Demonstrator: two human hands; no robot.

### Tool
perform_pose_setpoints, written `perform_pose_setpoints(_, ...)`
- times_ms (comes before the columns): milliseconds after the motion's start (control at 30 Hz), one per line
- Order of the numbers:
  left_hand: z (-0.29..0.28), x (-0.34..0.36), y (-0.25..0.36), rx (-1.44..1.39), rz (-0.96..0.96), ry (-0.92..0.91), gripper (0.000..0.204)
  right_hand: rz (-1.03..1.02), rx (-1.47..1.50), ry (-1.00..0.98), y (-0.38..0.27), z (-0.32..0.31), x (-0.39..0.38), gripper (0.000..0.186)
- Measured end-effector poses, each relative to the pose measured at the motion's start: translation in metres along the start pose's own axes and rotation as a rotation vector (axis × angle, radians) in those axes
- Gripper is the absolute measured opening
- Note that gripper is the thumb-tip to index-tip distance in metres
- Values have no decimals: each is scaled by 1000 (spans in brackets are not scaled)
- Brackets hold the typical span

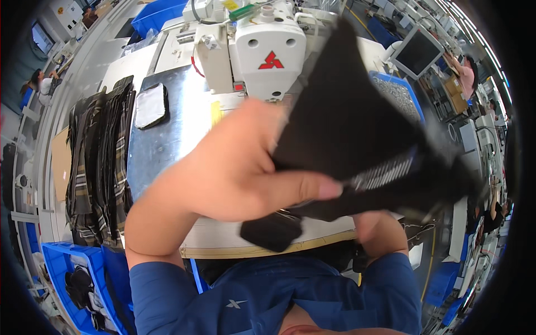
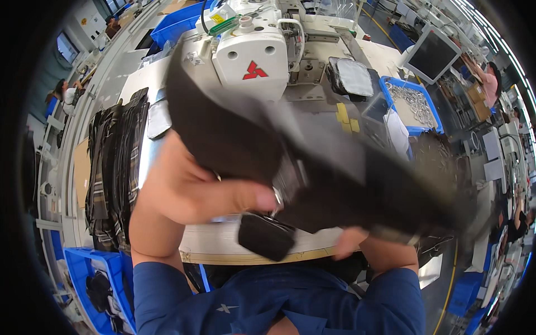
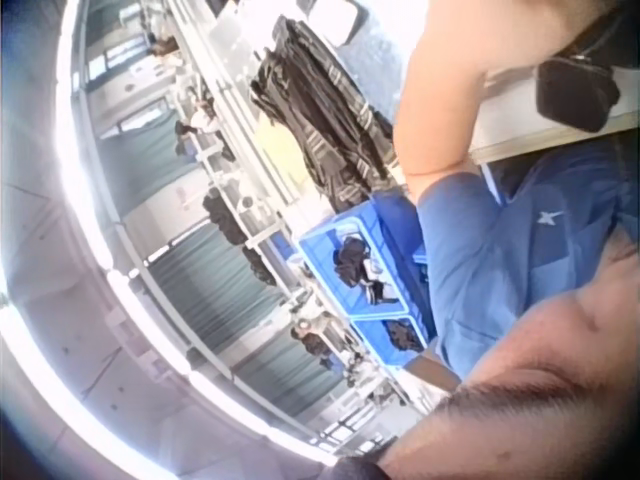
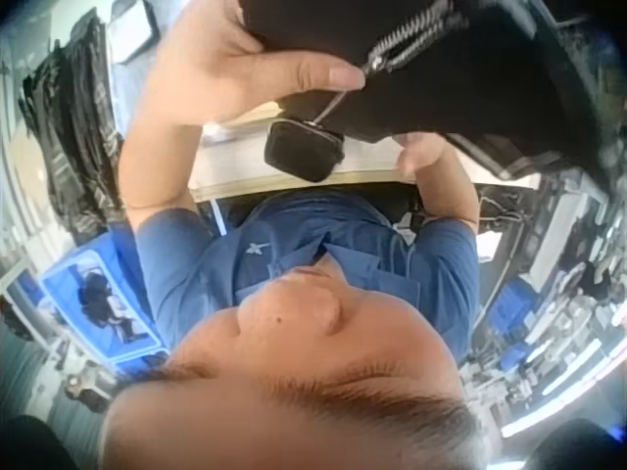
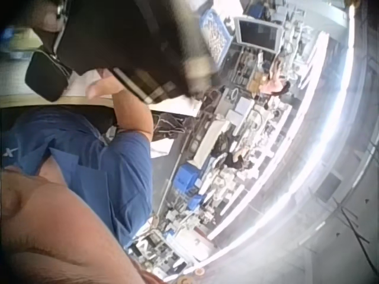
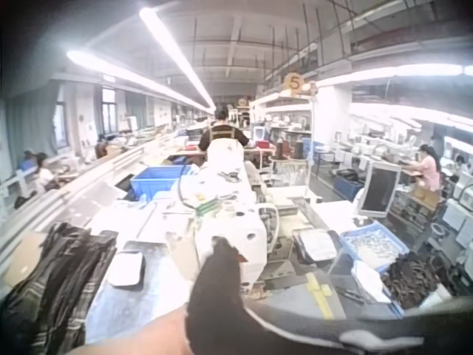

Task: The person operates an industrial sewing machine to attach zippers to black fabric pouches. They align the zipper tape with the fabric edge, guide the material under the presser foot, and sew along the zipper line. The person handles multiple pouches sequentially, adjusting the fabric and zipper position for each stitch.

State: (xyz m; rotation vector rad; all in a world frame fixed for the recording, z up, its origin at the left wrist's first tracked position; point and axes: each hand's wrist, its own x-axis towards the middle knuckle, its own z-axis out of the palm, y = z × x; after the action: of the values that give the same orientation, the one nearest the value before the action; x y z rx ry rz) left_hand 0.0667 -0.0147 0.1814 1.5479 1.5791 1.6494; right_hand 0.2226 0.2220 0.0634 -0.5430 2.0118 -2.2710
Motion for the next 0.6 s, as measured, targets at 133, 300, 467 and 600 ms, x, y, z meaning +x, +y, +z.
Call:
perform_pose_setpoints(133,-6,7,17,-125,111,295,47,-3,-367,-82,-18,17,8,45)
perform_pose_setpoints(300,-11,9,12,-87,132,482,42,64,-40,-57,-17,23,18,50)
perform_pose_setpoints(467,-21,9,-1,-170,77,470,36,95,-1,-105,-8,23,22,70)
perform_pose_setpoints(600,-14,16,-12,-361,90,512,18,135,-135,-148,3,22,20,58)
